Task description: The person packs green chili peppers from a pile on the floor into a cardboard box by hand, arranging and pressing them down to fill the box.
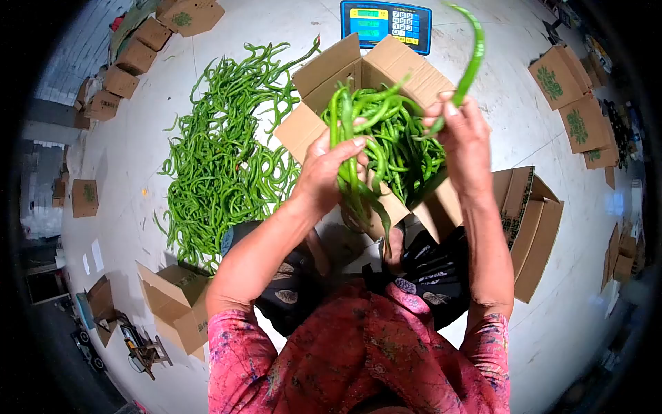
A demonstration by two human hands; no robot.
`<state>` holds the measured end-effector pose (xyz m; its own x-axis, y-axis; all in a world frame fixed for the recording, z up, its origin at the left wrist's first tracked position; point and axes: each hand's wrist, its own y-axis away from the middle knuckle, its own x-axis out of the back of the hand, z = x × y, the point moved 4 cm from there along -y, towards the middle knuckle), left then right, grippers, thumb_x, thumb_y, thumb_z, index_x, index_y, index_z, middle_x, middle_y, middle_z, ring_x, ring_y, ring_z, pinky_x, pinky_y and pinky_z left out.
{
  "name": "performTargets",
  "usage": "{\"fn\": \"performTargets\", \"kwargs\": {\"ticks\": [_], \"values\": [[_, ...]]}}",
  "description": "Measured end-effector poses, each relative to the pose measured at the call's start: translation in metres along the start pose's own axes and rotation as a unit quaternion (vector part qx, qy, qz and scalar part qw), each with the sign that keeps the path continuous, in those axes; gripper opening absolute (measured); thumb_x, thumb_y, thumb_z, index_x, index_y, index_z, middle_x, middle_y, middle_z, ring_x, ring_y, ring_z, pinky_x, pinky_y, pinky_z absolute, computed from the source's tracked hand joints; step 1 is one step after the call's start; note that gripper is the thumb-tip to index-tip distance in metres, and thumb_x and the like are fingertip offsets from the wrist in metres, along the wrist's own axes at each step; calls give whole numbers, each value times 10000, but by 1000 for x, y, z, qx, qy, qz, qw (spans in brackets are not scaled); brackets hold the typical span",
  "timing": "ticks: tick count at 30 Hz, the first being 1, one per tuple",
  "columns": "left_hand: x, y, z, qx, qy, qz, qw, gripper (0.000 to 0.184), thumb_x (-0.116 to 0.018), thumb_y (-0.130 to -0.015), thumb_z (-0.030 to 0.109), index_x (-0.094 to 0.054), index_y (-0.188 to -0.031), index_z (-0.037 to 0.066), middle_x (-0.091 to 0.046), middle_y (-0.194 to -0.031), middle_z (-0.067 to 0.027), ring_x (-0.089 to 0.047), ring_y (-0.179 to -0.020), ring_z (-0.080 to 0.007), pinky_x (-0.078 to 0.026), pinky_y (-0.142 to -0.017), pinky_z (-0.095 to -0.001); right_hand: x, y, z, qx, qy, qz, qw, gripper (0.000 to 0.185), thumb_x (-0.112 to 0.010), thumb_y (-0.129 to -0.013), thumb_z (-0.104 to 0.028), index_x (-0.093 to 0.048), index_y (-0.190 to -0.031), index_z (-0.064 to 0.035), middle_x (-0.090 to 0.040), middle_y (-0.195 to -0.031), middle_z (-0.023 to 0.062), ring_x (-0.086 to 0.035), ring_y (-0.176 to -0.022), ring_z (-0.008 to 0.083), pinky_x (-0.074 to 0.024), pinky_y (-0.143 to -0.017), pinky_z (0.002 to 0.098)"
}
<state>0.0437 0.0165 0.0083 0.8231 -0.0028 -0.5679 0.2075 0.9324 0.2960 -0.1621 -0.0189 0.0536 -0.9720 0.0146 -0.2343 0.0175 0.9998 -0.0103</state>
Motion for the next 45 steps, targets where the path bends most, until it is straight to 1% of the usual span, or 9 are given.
{"fn": "performTargets", "kwargs": {"ticks": [8,12,19,22,29,35,39,40,45], "values": [[16,6,41,-96,12,73,993,357,-618,-893,91,-535,-1231,14,-608,-972,-70,-567,-717,-112,-481,-623,-246,14,-28,28,-81,84,-5,993,239,-486,-991,-184,-581,-1164,-50,-654,-888,38,-595,-781,96,-458,-698,236],[18,4,40,-92,20,50,994,359,-616,-896,99,-528,-1231,6,-608,-971,-81,-560,-728,-118,-480,-624,-249,9,-38,58,24,339,-53,939,464,-533,-956,-309,-512,-1292,10,-633,-1163,153,-587,-1101,252,-424,-989,346],[14,4,33,-53,5,18,998,388,-592,-915,129,-502,-1280,32,-624,-1000,-88,-597,-775,-136,-517,-684,-267,-51,11,30,-154,194,-271,930,403,-574,-953,-366,-593,-1200,-49,-647,-1065,38,-586,-922,102,-463,-797,264],[7,4,26,-48,-39,-16,998,415,-547,-941,145,-464,-1331,29,-632,-1042,-96,-639,-869,-170,-535,-785,-300,-68,28,45,-162,93,-237,953,343,-677,-899,-280,-600,-1120,-29,-615,-850,4,-558,-786,80,-468,-741,250],[-5,4,16,-40,-63,-115,991,466,-492,-957,160,-398,-1387,7,-588,-1173,-110,-594,-1046,-189,-486,-912,-325,-65,28,33,-166,-23,-174,970,486,-725,-854,-206,-509,-1268,-71,-611,-1134,54,-557,-1019,124,-439,-889,284],[-17,3,13,-32,-48,-118,991,476,-406,-1012,222,-336,-1436,19,-488,-1336,-117,-503,-1198,-188,-397,-1022,-329,-59,27,33,-128,20,-192,973,590,-776,-799,-177,-483,-1298,-66,-556,-1257,85,-507,-1187,178,-402,-1010,331],[-25,-2,9,-105,-68,-130,984,476,-329,-1033,195,-268,-1467,11,-440,-1386,-150,-432,-1282,-214,-338,-1080,-337,-57,30,47,-145,-28,-111,983,544,-776,-804,-184,-512,-1261,-53,-563,-1172,68,-536,-1104,150,-433,-967,317],[-28,1,14,-147,-119,-138,972,487,-340,-1035,212,-255,-1471,13,-439,-1381,-131,-425,-1279,-198,-329,-1080,-326,-56,29,53,-142,-34,-91,985,518,-770,-813,-191,-525,-1251,-61,-580,-1054,30,-559,-940,98,-470,-822,261],[-23,-9,-2,-124,-108,-107,981,518,-369,-1023,231,-237,-1467,0,-465,-1339,-123,-442,-1243,-180,-335,-1065,-311,-46,22,63,-244,-85,-164,952,381,-724,-849,-181,-556,-1175,-78,-600,-857,-42,-499,-691,34,-352,-565,177]]}}
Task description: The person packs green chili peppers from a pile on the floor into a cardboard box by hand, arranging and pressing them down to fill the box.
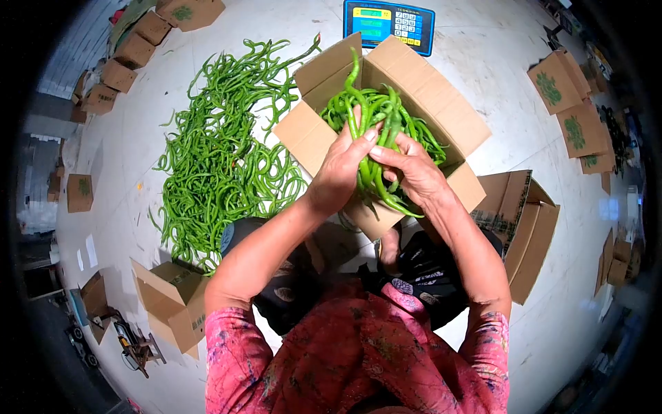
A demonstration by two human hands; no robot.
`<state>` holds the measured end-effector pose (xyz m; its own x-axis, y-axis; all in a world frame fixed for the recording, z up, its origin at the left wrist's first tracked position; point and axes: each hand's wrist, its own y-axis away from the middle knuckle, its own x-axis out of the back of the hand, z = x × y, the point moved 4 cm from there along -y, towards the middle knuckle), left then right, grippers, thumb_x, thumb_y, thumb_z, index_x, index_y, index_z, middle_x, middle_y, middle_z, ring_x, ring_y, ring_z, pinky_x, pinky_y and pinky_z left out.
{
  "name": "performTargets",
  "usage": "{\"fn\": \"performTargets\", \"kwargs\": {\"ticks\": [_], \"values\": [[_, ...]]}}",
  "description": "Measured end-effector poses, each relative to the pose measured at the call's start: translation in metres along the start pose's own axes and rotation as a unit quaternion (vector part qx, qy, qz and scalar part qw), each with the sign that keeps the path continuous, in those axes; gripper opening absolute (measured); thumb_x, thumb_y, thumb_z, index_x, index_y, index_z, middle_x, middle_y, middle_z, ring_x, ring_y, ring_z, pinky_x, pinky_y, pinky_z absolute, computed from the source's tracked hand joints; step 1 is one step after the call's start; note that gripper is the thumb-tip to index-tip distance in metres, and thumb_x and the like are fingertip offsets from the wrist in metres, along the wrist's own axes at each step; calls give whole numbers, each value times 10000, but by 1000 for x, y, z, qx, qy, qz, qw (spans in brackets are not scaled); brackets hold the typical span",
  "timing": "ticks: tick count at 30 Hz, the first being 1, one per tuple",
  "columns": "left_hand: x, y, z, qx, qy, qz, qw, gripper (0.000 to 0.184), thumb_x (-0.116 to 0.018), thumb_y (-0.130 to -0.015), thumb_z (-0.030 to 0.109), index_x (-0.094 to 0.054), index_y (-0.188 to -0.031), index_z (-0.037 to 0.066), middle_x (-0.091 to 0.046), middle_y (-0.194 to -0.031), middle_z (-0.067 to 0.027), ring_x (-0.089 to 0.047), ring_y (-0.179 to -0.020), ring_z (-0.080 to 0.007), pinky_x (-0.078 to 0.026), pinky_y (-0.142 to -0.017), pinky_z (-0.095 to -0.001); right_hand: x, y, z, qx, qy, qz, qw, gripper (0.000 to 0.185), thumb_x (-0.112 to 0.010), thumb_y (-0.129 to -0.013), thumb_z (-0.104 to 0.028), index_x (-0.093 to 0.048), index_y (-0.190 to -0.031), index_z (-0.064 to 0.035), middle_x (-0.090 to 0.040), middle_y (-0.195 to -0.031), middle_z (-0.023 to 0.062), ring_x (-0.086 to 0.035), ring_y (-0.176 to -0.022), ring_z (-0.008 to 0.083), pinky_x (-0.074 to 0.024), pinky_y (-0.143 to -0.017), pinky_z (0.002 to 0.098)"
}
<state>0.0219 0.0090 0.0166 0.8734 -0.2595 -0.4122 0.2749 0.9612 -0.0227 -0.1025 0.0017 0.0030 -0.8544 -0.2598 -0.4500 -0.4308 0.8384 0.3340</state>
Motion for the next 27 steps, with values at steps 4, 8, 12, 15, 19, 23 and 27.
{"fn": "performTargets", "kwargs": {"ticks": [4,8,12,15,19,23,27], "values": [[-10,2,16,38,80,-14,996,443,-415,-1005,205,-353,-1390,-6,-525,-1249,-102,-539,-1107,-155,-407,-997,-293,3,1,-2,35,-37,0,999,359,-672,-884,-184,-563,-1206,-69,-617,-956,-17,-555,-794,65,-443,-680,214],[-3,6,25,-41,-94,-31,994,375,-402,-1005,120,-431,-1347,-31,-523,-1308,-141,-534,-1179,-216,-437,-989,-312,-5,1,-6,61,-106,-4,992,339,-642,-905,-180,-553,-1206,-54,-615,-1073,28,-592,-986,140,-483,-887,304],[-3,2,7,27,0,-10,1000,318,-443,-1003,125,-511,-1272,-29,-609,-1184,-110,-570,-1114,-164,-455,-955,-289,3,-6,1,54,-125,-2,991,345,-677,-898,-216,-561,-1173,-43,-638,-1045,45,-621,-936,125,-515,-838,284],[-6,7,2,48,75,30,996,297,-479,-991,141,-538,-1233,-22,-623,-1094,-90,-593,-1022,-145,-474,-895,-285,6,-6,0,35,-117,26,992,334,-717,-866,-203,-580,-1115,-28,-645,-1010,56,-637,-875,121,-529,-778,257],[3,7,14,46,91,99,990,289,-493,-993,200,-536,-1181,-16,-613,-958,-93,-582,-877,-150,-483,-792,-277,12,-4,-19,55,-85,23,995,323,-721,-862,-211,-585,-1094,-33,-640,-923,15,-591,-708,56,-458,-546,163],[28,1,30,27,125,160,979,337,-479,-1005,275,-510,-1180,-12,-579,-932,-94,-563,-879,-160,-474,-780,-287,49,-2,-34,105,-73,181,975,247,-736,-853,-243,-613,-957,-56,-615,-792,5,-516,-582,41,-349,-430,167],[38,-1,26,37,160,156,974,324,-464,-1015,260,-516,-1183,-11,-579,-887,-87,-578,-891,-183,-481,-808,-303,78,-1,-52,173,-122,226,951,247,-721,-870,-264,-605,-893,-47,-617,-765,54,-503,-539,76,-338,-415,177]]}}
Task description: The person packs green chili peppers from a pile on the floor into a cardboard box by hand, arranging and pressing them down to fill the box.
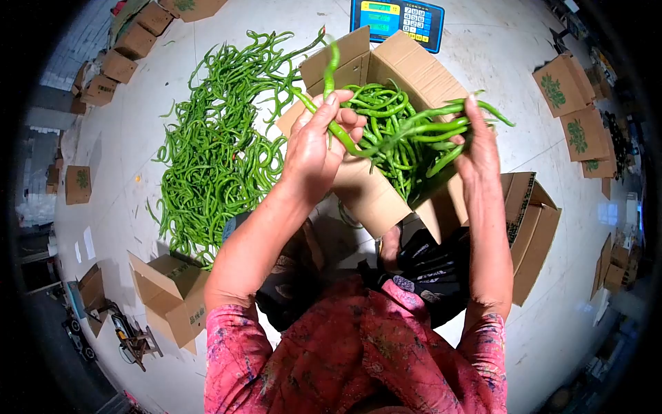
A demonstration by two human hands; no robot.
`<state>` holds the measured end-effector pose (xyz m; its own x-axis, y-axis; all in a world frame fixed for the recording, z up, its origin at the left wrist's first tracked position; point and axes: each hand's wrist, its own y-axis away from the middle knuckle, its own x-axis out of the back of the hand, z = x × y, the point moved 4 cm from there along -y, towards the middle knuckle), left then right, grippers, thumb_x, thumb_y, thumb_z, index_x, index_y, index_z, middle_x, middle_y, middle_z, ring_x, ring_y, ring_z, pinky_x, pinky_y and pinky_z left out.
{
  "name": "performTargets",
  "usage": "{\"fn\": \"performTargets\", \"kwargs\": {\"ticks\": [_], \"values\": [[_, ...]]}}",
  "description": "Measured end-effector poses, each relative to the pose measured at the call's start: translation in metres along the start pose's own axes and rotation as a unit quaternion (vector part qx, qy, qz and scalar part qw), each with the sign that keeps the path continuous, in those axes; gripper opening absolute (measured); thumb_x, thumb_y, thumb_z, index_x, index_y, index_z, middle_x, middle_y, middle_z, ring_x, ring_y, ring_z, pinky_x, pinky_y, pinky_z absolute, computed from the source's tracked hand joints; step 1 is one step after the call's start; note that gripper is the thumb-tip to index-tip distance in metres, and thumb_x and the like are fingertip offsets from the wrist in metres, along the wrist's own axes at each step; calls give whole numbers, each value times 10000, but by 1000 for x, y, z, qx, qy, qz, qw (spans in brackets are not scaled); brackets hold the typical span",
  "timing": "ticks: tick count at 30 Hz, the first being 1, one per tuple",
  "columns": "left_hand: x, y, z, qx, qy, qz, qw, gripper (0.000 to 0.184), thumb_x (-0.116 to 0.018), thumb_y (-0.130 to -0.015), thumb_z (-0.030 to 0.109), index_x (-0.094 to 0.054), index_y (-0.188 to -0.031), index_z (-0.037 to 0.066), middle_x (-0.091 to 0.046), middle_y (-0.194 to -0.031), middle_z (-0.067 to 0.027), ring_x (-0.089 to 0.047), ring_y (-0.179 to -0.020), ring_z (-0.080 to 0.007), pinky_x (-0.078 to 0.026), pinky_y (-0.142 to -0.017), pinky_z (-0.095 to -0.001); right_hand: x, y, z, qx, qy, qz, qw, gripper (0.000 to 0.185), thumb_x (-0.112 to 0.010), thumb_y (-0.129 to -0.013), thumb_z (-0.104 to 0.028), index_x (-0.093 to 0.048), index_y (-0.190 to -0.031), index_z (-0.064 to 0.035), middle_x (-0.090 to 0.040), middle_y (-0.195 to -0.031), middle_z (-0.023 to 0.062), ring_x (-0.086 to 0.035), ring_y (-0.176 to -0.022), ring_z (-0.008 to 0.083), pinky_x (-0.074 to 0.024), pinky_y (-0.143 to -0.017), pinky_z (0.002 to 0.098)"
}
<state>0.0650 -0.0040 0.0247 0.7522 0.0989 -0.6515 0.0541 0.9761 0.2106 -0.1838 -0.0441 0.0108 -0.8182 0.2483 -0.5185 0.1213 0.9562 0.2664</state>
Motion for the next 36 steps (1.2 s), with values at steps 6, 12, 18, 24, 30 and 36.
{"fn": "performTargets", "kwargs": {"ticks": [6,12,18,24,30,36], "values": [[-2,-2,1,8,28,0,1000,335,-465,-1014,244,-513,-1203,-28,-590,-899,-101,-584,-881,-194,-489,-790,-291,22,-3,-33,43,-35,31,998,240,-702,-888,-261,-596,-886,-46,-617,-759,63,-471,-518,76,-353,-431,183],[33,-54,-18,20,-210,94,973,525,-450,-1007,405,-468,-1359,16,-508,-1335,-142,-469,-1163,-161,-376,-966,-312,19,4,-34,45,3,19,999,256,-740,-854,-256,-603,-890,-43,-604,-746,46,-480,-538,71,-346,-440,192],[38,-50,-7,39,-437,38,898,489,-474,-991,421,-618,-1129,-26,-618,-981,-76,-535,-779,-121,-487,-754,-268,20,17,-39,45,12,-5,999,196,-702,-888,-239,-627,-917,-60,-623,-786,45,-492,-570,69,-338,-453,193],[10,-25,13,66,-208,-16,976,441,-450,-1012,373,-604,-1103,-30,-595,-804,-49,-539,-637,-100,-484,-597,-219,5,33,-45,44,14,5,999,188,-665,-912,-249,-611,-923,-69,-606,-755,24,-477,-558,63,-341,-476,200],[-6,-6,19,85,-138,-26,986,421,-459,-1008,353,-608,-1091,-32,-608,-771,-41,-537,-651,-88,-441,-594,-210,11,39,-44,29,-53,-32,998,222,-622,-941,-219,-636,-1019,-11,-628,-848,69,-542,-675,100,-370,-455,200],[-9,-9,-5,198,-141,16,970,424,-512,-969,420,-630,-1106,37,-631,-835,-36,-582,-713,-145,-470,-672,-243,8,45,-45,5,-31,-55,998,235,-635,-926,-197,-603,-1079,-21,-601,-868,47,-531,-691,101,-390,-465,199]]}}
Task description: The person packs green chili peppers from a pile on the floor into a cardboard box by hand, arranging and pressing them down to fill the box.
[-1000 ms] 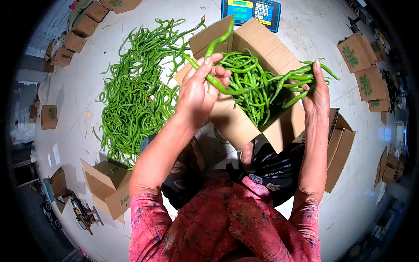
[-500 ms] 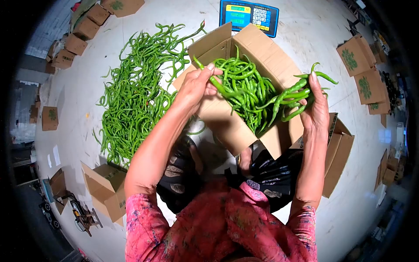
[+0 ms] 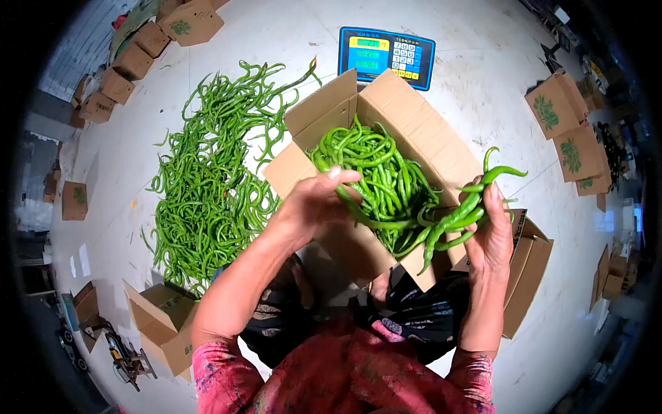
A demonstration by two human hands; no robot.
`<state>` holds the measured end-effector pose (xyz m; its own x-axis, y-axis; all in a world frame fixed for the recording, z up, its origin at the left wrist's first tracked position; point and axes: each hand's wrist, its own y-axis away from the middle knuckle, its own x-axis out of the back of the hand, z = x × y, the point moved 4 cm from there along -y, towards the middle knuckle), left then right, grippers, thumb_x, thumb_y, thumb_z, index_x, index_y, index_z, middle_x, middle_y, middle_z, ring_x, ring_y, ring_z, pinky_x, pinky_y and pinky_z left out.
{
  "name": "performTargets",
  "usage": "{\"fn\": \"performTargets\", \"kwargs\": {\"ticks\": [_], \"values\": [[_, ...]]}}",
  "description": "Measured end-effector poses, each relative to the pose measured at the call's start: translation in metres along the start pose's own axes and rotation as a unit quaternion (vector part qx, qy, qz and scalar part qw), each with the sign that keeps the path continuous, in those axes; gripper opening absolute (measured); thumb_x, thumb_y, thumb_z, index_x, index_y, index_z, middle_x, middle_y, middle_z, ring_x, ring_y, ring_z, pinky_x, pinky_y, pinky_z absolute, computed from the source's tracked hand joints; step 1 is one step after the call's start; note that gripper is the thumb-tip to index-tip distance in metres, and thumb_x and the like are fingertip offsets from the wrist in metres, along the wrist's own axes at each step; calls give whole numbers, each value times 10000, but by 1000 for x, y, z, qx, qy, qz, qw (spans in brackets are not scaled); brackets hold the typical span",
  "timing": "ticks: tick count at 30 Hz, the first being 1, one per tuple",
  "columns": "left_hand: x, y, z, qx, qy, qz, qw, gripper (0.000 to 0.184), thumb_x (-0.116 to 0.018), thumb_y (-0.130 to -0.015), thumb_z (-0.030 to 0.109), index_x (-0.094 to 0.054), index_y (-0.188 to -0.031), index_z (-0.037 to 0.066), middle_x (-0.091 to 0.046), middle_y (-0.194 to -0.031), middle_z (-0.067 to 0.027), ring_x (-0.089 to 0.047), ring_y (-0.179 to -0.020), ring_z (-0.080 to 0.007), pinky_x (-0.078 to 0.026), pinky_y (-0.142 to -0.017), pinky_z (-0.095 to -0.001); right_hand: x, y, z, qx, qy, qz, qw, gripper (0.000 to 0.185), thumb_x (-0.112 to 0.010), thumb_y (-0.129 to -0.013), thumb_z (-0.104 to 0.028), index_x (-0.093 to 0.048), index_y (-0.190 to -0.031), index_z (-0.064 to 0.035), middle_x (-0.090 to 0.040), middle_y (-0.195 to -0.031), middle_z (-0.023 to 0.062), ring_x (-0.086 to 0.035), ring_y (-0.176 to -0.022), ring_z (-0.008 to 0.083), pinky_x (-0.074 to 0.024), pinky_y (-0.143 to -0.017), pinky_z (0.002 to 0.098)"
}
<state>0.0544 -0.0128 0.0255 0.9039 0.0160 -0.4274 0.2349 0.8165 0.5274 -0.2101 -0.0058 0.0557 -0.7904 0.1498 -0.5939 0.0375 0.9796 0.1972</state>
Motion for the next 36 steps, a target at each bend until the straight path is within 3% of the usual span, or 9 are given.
{"fn": "performTargets", "kwargs": {"ticks": [3,4,6,14,18,22,26,29,36], "values": [[41,-43,-31,-16,-141,-29,989,371,-528,-975,358,-627,-1138,40,-631,-873,-36,-587,-761,-144,-481,-704,-242,-9,3,2,-4,24,14,1000,223,-639,-923,-207,-585,-1042,-26,-594,-850,40,-496,-606,81,-380,-464,198],[35,-33,-10,-63,-397,24,915,316,-542,-980,279,-615,-1164,33,-629,-905,-33,-573,-802,-119,-484,-735,-247,-9,4,3,-17,31,5,999,229,-640,-923,-213,-568,-1038,-29,-580,-833,31,-474,-585,71,-370,-458,193],[39,-27,-2,-188,-412,52,890,284,-540,-969,192,-602,-1176,7,-642,-915,-71,-592,-836,-141,-490,-781,-269,-12,6,-1,-10,72,29,997,303,-707,-862,-264,-563,-1003,-38,-559,-785,10,-460,-579,57,-346,-482,186],[0,9,-8,-145,-339,-127,921,383,-601,-942,284,-581,-1227,29,-618,-1190,-83,-582,-1056,-175,-460,-932,-326,-17,15,9,-68,130,-20,989,386,-788,-755,-270,-578,-954,-15,-592,-863,57,-577,-728,126,-491,-657,258],[-21,17,-25,20,-153,-206,966,479,-677,-890,296,-549,-1270,34,-613,-1211,-76,-569,-1088,-167,-457,-939,-329,-25,19,25,-141,298,-102,939,202,-691,-782,-49,-586,-954,-41,-630,-849,13,-592,-770,107,-488,-706,257],[-30,22,-27,-88,-268,-257,924,502,-735,-848,206,-535,-1282,53,-631,-1131,-63,-570,-1022,-132,-478,-862,-310,-41,26,32,-219,302,-147,916,255,-752,-780,2,-581,-966,-34,-646,-860,11,-611,-785,111,-508,-704,272],[-35,34,-38,44,-178,-235,954,445,-708,-876,158,-522,-1267,54,-617,-986,-17,-571,-876,-104,-484,-751,-273,-55,24,29,-93,441,-238,860,325,-789,-749,-17,-583,-1000,-9,-655,-873,88,-656,-789,204,-518,-715,316],[-33,32,-37,-47,-216,-256,941,381,-684,-890,129,-524,-1225,44,-609,-942,-13,-549,-838,-91,-471,-724,-260,-54,25,33,-71,431,-269,859,346,-785,-745,-9,-574,-1018,0,-639,-897,105,-659,-815,226,-514,-716,323],[-26,32,-45,-14,-182,-210,961,288,-655,-908,97,-527,-1155,24,-609,-911,-25,-541,-842,-81,-473,-729,-260,-50,25,37,-43,472,-227,850,380,-728,-793,9,-544,-1126,8,-633,-937,120,-652,-829,232,-506,-726,312]]}}
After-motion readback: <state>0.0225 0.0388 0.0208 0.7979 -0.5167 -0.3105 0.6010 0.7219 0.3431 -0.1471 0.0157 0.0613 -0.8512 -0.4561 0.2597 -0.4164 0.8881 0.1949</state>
